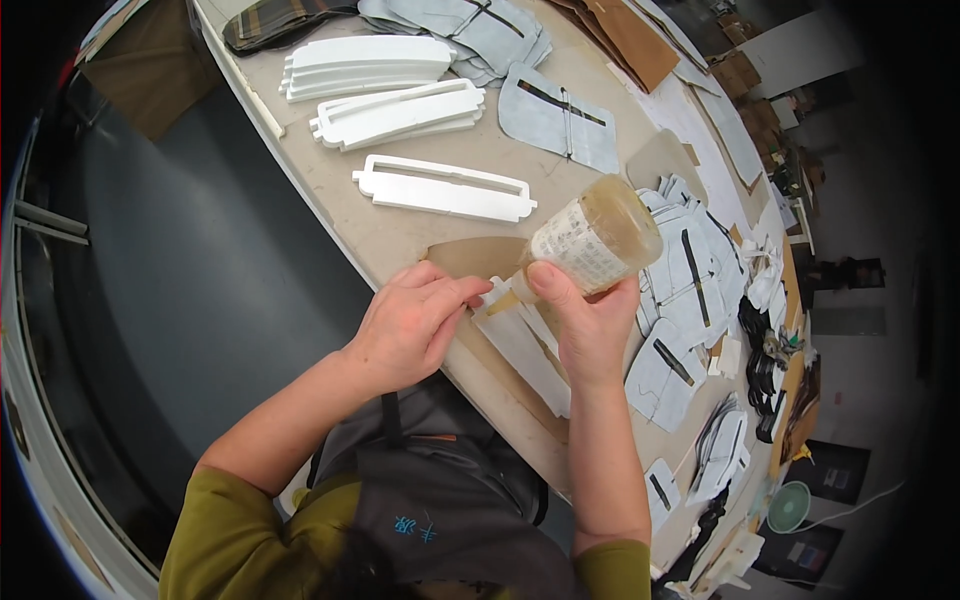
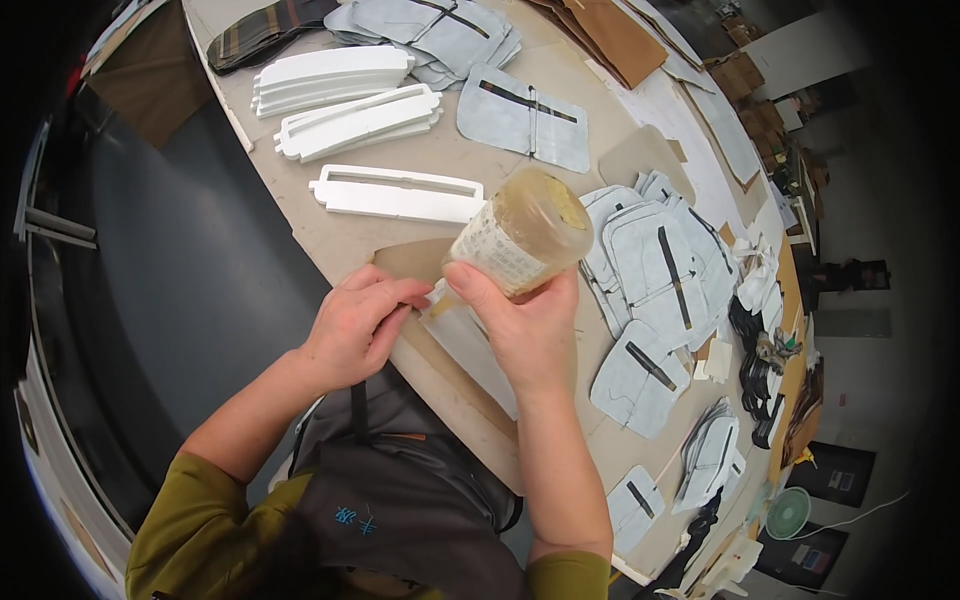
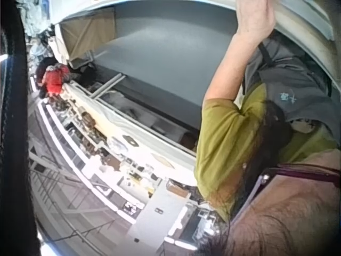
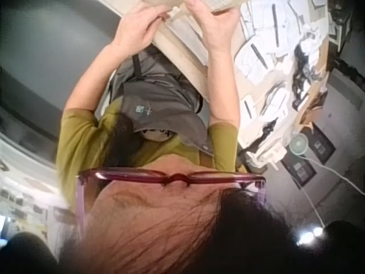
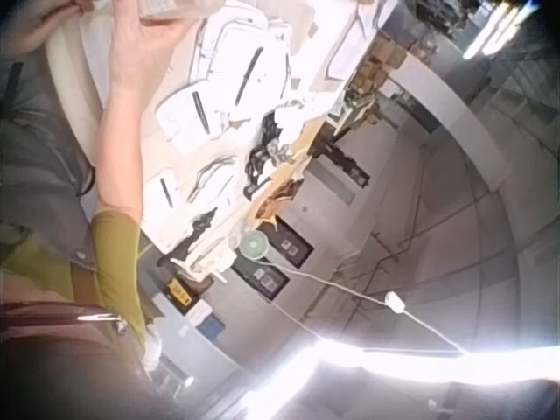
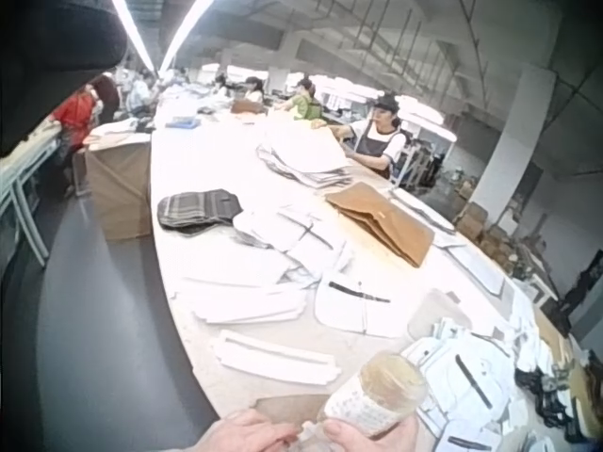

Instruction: Applying glue to plastic reinforcements and attaching them to fabric pouch components.

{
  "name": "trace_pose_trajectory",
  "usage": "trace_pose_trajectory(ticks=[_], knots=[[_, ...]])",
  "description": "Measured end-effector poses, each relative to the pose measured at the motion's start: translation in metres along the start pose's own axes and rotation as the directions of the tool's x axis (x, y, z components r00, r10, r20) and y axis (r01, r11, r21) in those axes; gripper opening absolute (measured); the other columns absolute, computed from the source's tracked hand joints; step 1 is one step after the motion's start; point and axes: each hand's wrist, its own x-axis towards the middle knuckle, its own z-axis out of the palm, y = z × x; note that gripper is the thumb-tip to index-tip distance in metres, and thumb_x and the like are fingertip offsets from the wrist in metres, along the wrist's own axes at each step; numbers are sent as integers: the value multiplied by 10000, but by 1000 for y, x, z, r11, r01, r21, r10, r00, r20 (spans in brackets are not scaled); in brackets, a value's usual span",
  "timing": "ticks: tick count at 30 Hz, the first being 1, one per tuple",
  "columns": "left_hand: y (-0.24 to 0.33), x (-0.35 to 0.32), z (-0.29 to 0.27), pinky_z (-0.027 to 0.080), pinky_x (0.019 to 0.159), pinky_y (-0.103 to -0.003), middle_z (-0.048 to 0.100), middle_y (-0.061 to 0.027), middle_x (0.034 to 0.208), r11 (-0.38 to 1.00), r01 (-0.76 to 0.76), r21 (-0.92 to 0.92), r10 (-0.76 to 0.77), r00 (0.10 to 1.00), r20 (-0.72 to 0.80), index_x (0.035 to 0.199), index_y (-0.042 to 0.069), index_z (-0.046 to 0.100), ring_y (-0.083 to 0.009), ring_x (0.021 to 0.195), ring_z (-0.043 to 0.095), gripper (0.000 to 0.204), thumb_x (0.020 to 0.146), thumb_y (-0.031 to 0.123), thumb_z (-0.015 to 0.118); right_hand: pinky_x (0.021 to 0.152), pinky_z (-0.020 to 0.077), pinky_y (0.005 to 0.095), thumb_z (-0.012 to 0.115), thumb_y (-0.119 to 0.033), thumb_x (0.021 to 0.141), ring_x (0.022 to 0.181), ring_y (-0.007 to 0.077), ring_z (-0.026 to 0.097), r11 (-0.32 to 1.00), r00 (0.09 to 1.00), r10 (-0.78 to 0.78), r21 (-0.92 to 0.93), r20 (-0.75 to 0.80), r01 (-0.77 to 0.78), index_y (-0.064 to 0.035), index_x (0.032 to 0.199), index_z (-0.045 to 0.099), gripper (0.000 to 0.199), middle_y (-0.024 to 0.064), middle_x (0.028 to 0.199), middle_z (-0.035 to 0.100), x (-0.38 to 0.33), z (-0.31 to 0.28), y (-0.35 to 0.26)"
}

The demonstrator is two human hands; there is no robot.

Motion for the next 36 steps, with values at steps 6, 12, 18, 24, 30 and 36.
trace_pose_trajectory(ticks=[6, 12, 18, 24, 30, 36], knots=[[-3, -1, 1, 500, 764, -374, 664, -24, 899, 998, -29, 51, 29, 1000, 7, 1155, 71, 614, -256, 850, 578, 394, 779, -47, 598, 769, 528, 268, 808, -30, 774, 875, 128, 641, 1000, 999, 28, -11, 25, -27, 10, 1158, 556, 462, 69, 985, 662, 3, -11, 3], [-2, -2, 2, 502, 758, -369, 662, -22, 897, 997, -39, 73, 38, 999, 7, 1149, 71, 617, -252, 853, 579, 402, 764, -47, 608, 750, 529, 274, 801, -42, 780, 862, 134, 643, 999, 999, 32, -20, -7, -32, 14, 1157, 556, 454, 74, 988, 663, 2, -13, 3], [-1, 0, 3, 503, 736, -367, 698, -13, 932, 998, -28, 59, 28, 1000, -2, 1122, 67, 637, -262, 835, 591, 361, 774, -30, 642, 784, 535, 283, 803, -40, 774, 876, 141, 647, 1000, 999, 28, 2, 14, -28, 18, 1182, 543, 487, 84, 1020, 660, 4, -13, 6], [0, 1, 2, 501, 736, -366, 667, -24, 892, 995, -35, 90, 36, 999, -7, 1123, 69, 630, -257, 840, 589, 352, 783, -17, 655, 808, 538, 296, 839, -78, 738, 897, 152, 652, 996, 998, 63, -55, -21, -64, 29, 1198, 538, 560, 95, 1040, 661, -2, -29, 3], [-1, 1, 6, 488, 714, -358, 694, -41, 912, 996, -42, 73, 44, 998, -36, 1105, 59, 639, -265, 817, 593, 356, 768, -53, 649, 823, 540, 305, 863, -107, 710, 922, 163, 658, 986, 992, 126, -107, -23, -128, 44, 1201, 536, 609, 113, 1064, 664, -11, -48, -2], [-1, 1, 8, 483, 706, -358, 677, -56, 900, 996, -39, 83, 42, 999, -33, 1100, 47, 638, -278, 817, 586, 352, 766, -68, 634, 836, 539, 305, 868, -112, 695, 938, 170, 661, 983, 989, 139, -118, -43, -143, 45, 1189, 546, 611, 116, 1057, 669, -21, -62, -2]])
